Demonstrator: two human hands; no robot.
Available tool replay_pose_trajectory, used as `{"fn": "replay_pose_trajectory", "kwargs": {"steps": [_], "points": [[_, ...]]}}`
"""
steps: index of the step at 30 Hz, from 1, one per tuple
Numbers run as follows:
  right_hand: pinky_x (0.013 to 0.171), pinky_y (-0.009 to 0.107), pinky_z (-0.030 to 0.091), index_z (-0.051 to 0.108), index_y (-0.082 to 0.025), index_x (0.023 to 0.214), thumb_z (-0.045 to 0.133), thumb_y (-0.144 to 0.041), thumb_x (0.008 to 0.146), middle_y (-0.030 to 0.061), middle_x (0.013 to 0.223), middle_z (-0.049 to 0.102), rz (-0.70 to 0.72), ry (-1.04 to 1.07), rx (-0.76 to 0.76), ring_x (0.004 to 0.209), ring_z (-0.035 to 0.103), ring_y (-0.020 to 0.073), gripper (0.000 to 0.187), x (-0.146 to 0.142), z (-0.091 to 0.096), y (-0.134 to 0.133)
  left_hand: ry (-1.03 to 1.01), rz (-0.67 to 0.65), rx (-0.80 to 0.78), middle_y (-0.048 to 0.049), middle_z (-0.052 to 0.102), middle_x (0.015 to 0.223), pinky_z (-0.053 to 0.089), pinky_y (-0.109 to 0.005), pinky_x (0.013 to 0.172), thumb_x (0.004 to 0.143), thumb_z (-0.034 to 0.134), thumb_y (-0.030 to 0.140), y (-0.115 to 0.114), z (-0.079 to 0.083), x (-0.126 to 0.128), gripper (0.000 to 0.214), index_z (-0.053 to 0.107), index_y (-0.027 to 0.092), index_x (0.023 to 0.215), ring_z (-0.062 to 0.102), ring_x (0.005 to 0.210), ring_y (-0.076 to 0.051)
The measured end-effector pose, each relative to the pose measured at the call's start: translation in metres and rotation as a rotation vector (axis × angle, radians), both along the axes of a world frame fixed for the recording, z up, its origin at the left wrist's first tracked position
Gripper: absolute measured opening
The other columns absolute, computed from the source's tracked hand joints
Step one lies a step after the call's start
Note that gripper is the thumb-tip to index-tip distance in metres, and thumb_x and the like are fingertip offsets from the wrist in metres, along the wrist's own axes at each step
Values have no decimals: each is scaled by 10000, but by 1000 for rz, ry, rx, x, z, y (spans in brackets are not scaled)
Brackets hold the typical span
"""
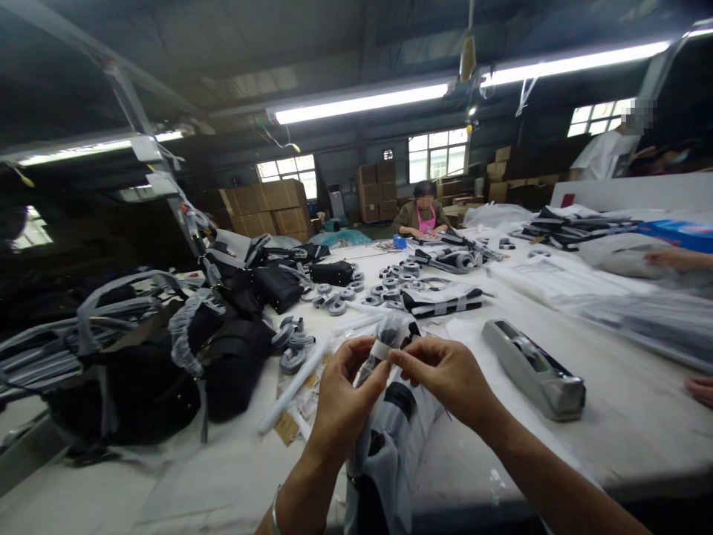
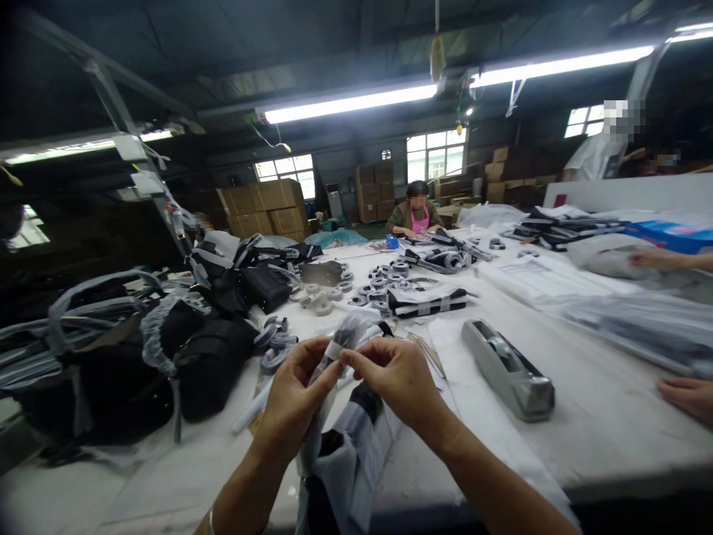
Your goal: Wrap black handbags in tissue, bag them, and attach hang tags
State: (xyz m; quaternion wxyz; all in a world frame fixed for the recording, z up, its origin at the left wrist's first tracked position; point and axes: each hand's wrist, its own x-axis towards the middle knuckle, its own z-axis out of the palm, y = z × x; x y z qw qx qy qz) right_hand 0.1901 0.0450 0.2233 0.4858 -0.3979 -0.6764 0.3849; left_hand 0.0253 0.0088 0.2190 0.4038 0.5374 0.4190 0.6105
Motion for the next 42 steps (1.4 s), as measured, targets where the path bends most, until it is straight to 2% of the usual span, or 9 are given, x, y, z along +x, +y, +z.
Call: {"fn": "replay_pose_trajectory", "kwargs": {"steps": [6, 12, 18, 22, 25, 30, 35, 39, 42], "points": [[442, 225, 377, 622, -171, 523, 803, -553, 674, -9, 450, 578, 72, 70, -171, 414, 495, 102, 449, -1, -8, 14, -136, -57, -59, -85, 724, 1029, 483, -323, 878, 735, 795, 373, -1, 0, 3, 376, 669, 184, 1035, 663, 987, -242], [456, 233, 414, 648, -165, 587, 783, -608, 653, -7, 491, 598, 155, 139, -211, 435, 515, 108, 468, -5, -14, 24, -281, -124, -148, -93, 729, 1025, 473, -330, 873, 695, 826, 417, 0, 1, 3, 457, 673, 177, 1052, 672, 931, -235], [553, 273, 496, 672, -203, 823, 705, -543, 806, 6, 568, 667, -140, 43, -17, 535, 644, 179, 342, 6, -27, 7, -298, -75, -199, -85, 709, 1115, 455, -314, 904, 719, 812, 419, 1, -2, -4, 486, 653, 196, 1121, 655, 1021, -243], [847, 386, 561, 575, -236, 1187, 674, -507, 858, 80, 941, 768, -39, 187, -17, 906, 728, 264, 438, 2, -18, -17, -260, -74, -147, -92, 699, 1127, 447, -336, 934, 753, 788, 391, -2, 0, -1, 431, 641, 193, 1107, 636, 1065, -255], [941, 424, 535, 464, -257, 1282, 696, -486, 853, 106, 1105, 744, 66, 264, -77, 1037, 696, 269, 538, -5, -10, -25, -193, -70, -90, -82, 698, 1114, 459, -336, 918, 802, 748, 365, -8, 3, 5, 347, 625, 209, 1087, 643, 1035, -239], [896, 387, 563, 431, -265, 1259, 767, -482, 789, 84, 1067, 747, 107, 440, -208, 983, 709, 244, 618, -17, -5, -25, -9, 88, 88, -39, 663, 1098, 479, -337, 945, 823, 718, 283, -13, -4, 13, 249, 644, 240, 1056, 625, 1063, -216], [701, 201, 578, 492, -285, 1221, 867, -350, 699, -11, 904, 730, 65, 558, -298, 777, 705, 139, 645, -26, -3, -20, 213, 277, 259, -34, 637, 1113, 475, -379, 998, 802, 739, 220, -10, -13, 13, 318, 645, 259, 1103, 589, 1103, -217], [678, 162, 573, 549, -284, 1193, 886, -301, 662, -7, 948, 718, 23, 595, -344, 753, 689, 110, 630, -30, -4, -11, 281, 212, 350, -62, 639, 1220, 434, -380, 1072, 804, 755, 253, -19, -14, 4, 417, 630, 249, 1201, 563, 1198, -238], [670, 156, 568, 581, -274, 1175, 888, -284, 641, -2, 948, 712, -39, 595, -311, 748, 686, 111, 617, -32, 0, 3, 196, 106, 312, -69, 641, 1276, 456, -352, 1061, 869, 686, 282, -23, -28, -15, 430, 587, 241, 1286, 585, 1207, -222]]}}
